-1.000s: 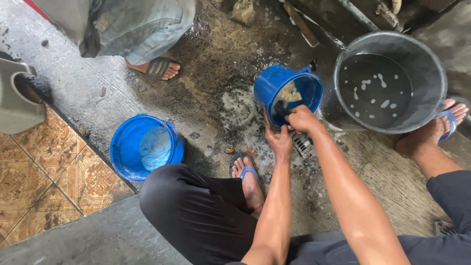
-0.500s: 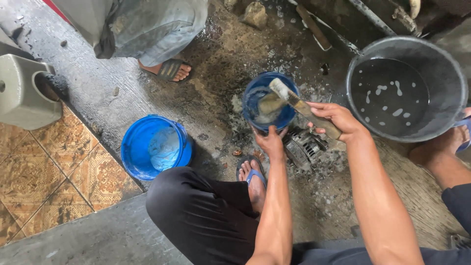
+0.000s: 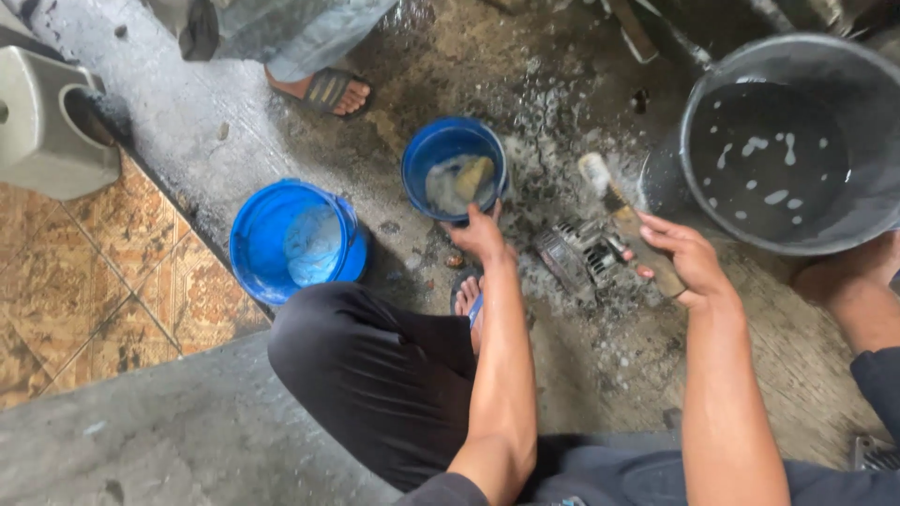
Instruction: Cleaning a metal alternator housing by scrubbing it with a brush and soapy water from buckets.
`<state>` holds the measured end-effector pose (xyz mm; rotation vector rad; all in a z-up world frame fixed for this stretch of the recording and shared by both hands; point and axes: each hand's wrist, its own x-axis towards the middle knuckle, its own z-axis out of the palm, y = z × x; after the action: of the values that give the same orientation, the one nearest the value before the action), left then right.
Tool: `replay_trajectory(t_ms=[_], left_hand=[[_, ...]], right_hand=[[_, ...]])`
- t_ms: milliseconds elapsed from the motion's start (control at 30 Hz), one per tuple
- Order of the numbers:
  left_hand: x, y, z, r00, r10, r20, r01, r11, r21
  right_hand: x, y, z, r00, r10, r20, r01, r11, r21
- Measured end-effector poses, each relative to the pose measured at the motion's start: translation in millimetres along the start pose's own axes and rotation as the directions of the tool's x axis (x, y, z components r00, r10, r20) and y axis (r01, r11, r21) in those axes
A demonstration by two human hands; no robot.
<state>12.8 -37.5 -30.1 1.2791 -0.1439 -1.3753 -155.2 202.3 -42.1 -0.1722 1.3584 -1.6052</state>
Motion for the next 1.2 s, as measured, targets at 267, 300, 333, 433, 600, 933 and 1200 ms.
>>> replay_trajectory(t_ms=[267,300,333,433,600,933,1200], left_hand=[[1.9,-83.0,-63.8,0.999,-0.005,0.043,-0.016,0.879,0.477],[0.3,-98.0,-80.6,0.997,-0.001,0.083,-0.046,0.829,0.557],[-16.1,-99.2,-89.9,0.997,-0.006,0.081,-0.041,0.828,0.560],[-67.9,-77.4,-96.7,0.995,-0.100,0.014,0.064,0.730,0.680],[-39.9,-130.1,-99.7,0.841,-0.464,0.278,0.154,0.698,0.700],[-91.8,-49.5,-24.5,0.733,-0.642,0.225,0.245,0.558,0.793],[-81.9,-96.4,-52.6,0.885,-0.416,0.208,0.164,0.697,0.698]], right_hand=[[-36.6,-6.7,13.9,1.000,0.008,-0.016,-0.007,0.995,0.097],[-35.0,-1.9,12.7,0.999,0.038,-0.023,-0.035,0.995,0.094],[-39.4,2.5,15.7,0.999,0.040,-0.029,-0.038,0.995,0.092],[-49.9,15.1,28.3,0.992,0.005,-0.128,-0.008,1.000,-0.025],[-68.3,36.8,37.5,0.949,-0.227,-0.221,0.150,0.936,-0.317],[-107.7,73.5,70.4,0.840,-0.469,-0.272,0.147,0.680,-0.718],[-103.3,94.3,62.5,0.772,-0.622,-0.130,0.148,0.375,-0.915]])
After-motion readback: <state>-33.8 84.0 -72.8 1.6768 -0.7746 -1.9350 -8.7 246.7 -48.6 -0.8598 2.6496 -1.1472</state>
